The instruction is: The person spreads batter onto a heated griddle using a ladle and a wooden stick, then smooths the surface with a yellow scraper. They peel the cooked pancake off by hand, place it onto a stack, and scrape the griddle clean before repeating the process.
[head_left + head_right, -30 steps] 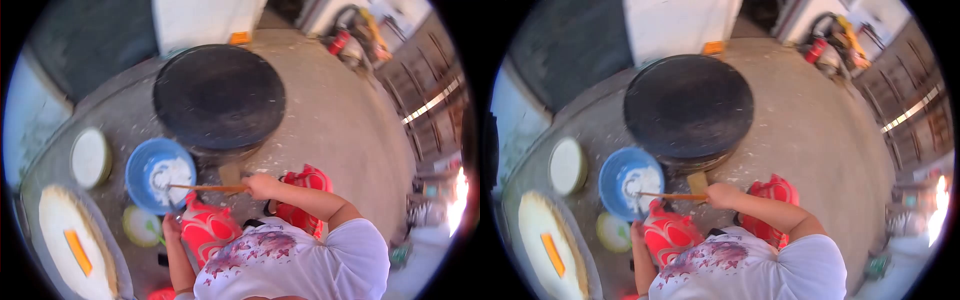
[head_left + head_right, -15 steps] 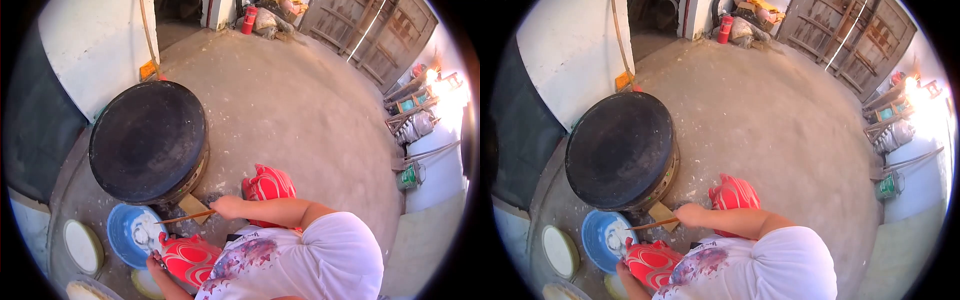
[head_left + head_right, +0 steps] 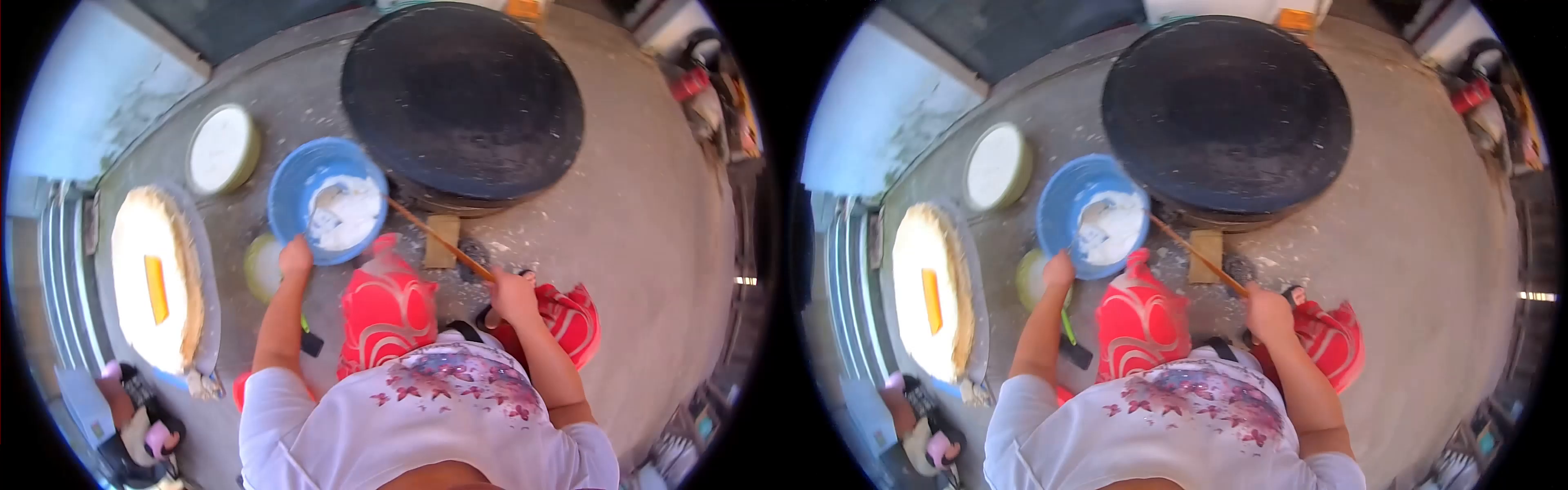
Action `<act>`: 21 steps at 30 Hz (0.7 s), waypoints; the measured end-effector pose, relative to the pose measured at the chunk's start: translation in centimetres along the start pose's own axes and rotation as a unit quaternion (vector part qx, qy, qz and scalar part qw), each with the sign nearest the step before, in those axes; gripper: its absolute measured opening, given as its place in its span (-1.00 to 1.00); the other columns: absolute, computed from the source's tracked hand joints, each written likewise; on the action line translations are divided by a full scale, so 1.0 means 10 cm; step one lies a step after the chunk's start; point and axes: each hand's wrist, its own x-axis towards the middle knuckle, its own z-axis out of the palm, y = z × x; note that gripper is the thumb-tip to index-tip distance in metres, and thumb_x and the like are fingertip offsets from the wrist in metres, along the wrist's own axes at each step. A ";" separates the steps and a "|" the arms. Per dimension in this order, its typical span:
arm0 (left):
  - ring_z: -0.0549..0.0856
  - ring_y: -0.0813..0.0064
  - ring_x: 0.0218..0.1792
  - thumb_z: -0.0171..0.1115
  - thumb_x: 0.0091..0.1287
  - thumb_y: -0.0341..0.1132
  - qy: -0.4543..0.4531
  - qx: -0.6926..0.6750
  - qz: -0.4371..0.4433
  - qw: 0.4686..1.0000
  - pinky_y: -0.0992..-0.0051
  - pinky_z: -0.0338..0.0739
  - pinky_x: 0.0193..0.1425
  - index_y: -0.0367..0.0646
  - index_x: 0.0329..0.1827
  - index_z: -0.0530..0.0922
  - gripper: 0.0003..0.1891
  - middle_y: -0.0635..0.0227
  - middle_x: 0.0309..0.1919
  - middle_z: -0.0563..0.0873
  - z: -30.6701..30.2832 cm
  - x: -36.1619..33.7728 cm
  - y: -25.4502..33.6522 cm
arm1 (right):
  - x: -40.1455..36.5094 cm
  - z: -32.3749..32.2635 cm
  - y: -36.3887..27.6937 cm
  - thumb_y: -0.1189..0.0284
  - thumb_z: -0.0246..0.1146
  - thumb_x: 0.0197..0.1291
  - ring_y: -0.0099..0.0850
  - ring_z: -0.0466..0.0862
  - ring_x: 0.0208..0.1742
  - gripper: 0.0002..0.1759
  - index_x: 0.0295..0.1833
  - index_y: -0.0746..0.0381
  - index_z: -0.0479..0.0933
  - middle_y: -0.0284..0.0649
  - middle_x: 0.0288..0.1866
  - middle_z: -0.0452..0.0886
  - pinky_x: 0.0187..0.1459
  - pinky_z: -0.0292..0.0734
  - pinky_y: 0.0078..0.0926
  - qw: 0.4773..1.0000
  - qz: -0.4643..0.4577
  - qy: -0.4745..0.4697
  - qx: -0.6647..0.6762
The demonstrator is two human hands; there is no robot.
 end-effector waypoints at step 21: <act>0.62 -0.01 -0.18 -0.02 0.18 -0.27 -0.085 -0.100 0.049 0.990 0.13 0.48 -0.05 -0.28 -0.34 0.61 -0.72 -0.07 -0.30 0.63 0.42 -0.07 -0.12 | 0.03 0.09 0.07 0.48 0.16 0.01 0.04 0.55 -0.36 -0.85 -0.25 0.23 0.42 0.07 -0.50 0.54 -0.29 0.39 -0.10 0.998 0.010 -0.001 0.062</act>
